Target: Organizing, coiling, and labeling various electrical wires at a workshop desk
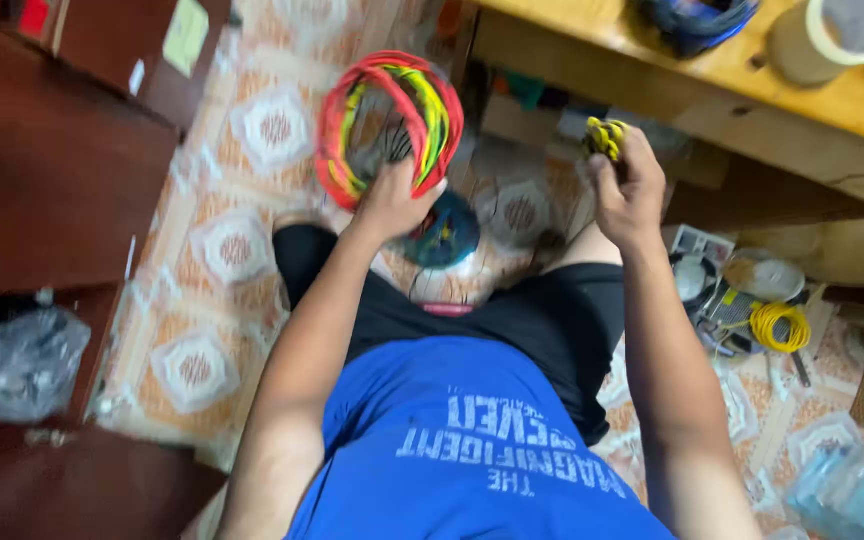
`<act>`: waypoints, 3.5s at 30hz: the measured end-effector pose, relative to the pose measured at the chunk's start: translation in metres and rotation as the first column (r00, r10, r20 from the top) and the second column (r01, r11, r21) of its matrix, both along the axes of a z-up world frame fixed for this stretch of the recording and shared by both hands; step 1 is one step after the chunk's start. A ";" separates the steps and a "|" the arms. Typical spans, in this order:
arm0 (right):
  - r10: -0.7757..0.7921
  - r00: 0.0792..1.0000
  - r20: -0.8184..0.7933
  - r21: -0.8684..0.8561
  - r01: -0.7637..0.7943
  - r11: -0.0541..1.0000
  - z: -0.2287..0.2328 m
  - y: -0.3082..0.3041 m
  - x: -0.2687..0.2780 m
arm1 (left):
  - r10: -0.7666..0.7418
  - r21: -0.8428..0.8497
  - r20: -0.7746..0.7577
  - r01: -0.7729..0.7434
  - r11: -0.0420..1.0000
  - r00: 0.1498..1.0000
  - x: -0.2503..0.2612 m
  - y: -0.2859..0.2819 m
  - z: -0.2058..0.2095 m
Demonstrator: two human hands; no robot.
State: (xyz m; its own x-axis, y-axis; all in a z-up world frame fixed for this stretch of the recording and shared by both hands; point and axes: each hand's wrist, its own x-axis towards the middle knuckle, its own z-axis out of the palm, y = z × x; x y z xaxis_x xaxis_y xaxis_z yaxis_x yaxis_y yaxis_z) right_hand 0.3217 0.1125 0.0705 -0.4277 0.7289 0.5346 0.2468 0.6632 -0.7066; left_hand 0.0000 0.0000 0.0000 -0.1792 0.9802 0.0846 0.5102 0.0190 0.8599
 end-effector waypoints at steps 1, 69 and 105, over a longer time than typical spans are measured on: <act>0.006 1.000 0.001 -0.018 -0.006 1.000 -0.015 -0.010 0.010 | 0.006 -0.018 0.001 -0.006 1.000 1.000 0.004 -0.002 -0.039; -0.618 0.688 -0.381 -0.728 0.188 0.659 -0.121 -0.041 0.037 | -0.092 0.366 -0.791 0.588 0.722 0.605 0.060 0.260 0.114; -0.033 0.779 -0.626 -0.305 -0.205 0.930 0.075 -0.110 -0.005 | -0.267 0.415 0.659 -0.044 0.909 0.703 0.164 -0.019 0.120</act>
